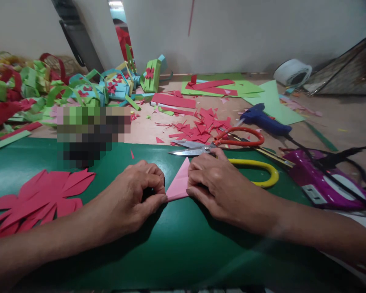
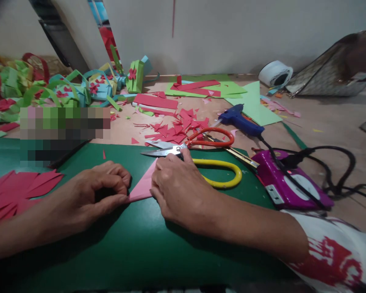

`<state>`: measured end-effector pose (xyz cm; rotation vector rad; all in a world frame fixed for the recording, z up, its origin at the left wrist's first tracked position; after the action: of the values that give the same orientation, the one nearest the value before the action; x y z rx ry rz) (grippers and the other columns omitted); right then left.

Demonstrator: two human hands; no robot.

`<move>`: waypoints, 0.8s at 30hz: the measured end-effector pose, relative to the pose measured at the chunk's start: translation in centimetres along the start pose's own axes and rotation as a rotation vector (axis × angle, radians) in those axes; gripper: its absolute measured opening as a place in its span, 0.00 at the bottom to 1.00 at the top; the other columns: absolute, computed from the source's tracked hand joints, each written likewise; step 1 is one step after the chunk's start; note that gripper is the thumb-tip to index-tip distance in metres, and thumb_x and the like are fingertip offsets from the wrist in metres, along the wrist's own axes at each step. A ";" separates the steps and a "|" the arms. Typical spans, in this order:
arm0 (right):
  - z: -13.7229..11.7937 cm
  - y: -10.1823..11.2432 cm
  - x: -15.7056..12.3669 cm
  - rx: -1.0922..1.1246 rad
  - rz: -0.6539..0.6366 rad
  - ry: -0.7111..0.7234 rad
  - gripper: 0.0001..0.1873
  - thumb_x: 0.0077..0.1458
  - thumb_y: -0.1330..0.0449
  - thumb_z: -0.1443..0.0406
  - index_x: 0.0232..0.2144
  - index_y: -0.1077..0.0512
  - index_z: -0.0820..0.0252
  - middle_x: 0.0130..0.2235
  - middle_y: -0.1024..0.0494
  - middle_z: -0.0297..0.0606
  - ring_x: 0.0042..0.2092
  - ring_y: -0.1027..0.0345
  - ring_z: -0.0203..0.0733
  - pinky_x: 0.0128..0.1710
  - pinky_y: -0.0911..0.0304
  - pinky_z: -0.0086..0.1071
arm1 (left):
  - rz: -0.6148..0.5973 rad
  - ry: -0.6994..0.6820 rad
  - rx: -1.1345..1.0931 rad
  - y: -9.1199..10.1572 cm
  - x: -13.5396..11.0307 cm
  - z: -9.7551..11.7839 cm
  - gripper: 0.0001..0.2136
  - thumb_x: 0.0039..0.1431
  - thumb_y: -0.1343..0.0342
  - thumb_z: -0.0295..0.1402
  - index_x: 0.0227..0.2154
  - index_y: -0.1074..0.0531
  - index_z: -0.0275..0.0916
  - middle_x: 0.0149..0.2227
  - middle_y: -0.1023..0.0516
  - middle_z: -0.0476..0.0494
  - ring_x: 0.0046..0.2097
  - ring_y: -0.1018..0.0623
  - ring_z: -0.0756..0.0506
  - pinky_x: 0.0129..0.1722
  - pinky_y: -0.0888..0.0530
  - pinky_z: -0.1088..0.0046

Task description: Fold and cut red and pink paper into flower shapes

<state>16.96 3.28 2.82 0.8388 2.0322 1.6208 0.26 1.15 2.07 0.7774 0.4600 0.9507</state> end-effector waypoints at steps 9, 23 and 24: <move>0.0 -0.1 -0.2 0.007 0.011 -0.008 0.11 0.54 0.42 0.68 0.20 0.31 0.63 0.28 0.30 0.35 0.33 0.38 0.41 0.45 0.51 0.42 | 0.064 -0.033 0.106 -0.4 0.1 0.0 0.08 0.53 0.50 0.27 0.20 0.35 0.39 0.29 0.29 0.49 0.34 0.32 0.47 0.38 0.39 0.67; 0.3 -0.1 -0.1 0.065 -0.005 -0.036 0.11 0.55 0.42 0.68 0.21 0.30 0.62 0.28 0.31 0.33 0.35 0.37 0.40 0.50 0.54 0.45 | 0.107 -0.034 0.127 -0.9 -0.1 0.1 0.07 0.52 0.49 0.26 0.21 0.34 0.38 0.28 0.30 0.49 0.34 0.33 0.47 0.39 0.42 0.64; 0.3 -0.1 -0.1 0.063 -0.005 -0.031 0.11 0.55 0.42 0.68 0.21 0.31 0.62 0.28 0.31 0.33 0.35 0.38 0.40 0.50 0.54 0.45 | 0.102 -0.033 0.127 -1.0 0.0 0.1 0.07 0.52 0.49 0.26 0.21 0.34 0.38 0.28 0.30 0.49 0.34 0.33 0.47 0.38 0.42 0.65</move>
<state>17.22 3.46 2.63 0.8754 2.0714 1.5388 0.82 0.78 1.39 0.9368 0.4587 1.0093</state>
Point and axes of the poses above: each hand's wrist, its own x-axis towards the middle knuckle, its own y-axis out of the back of the hand, z = x × y, the point moved 3 cm from there along x, towards the middle knuckle
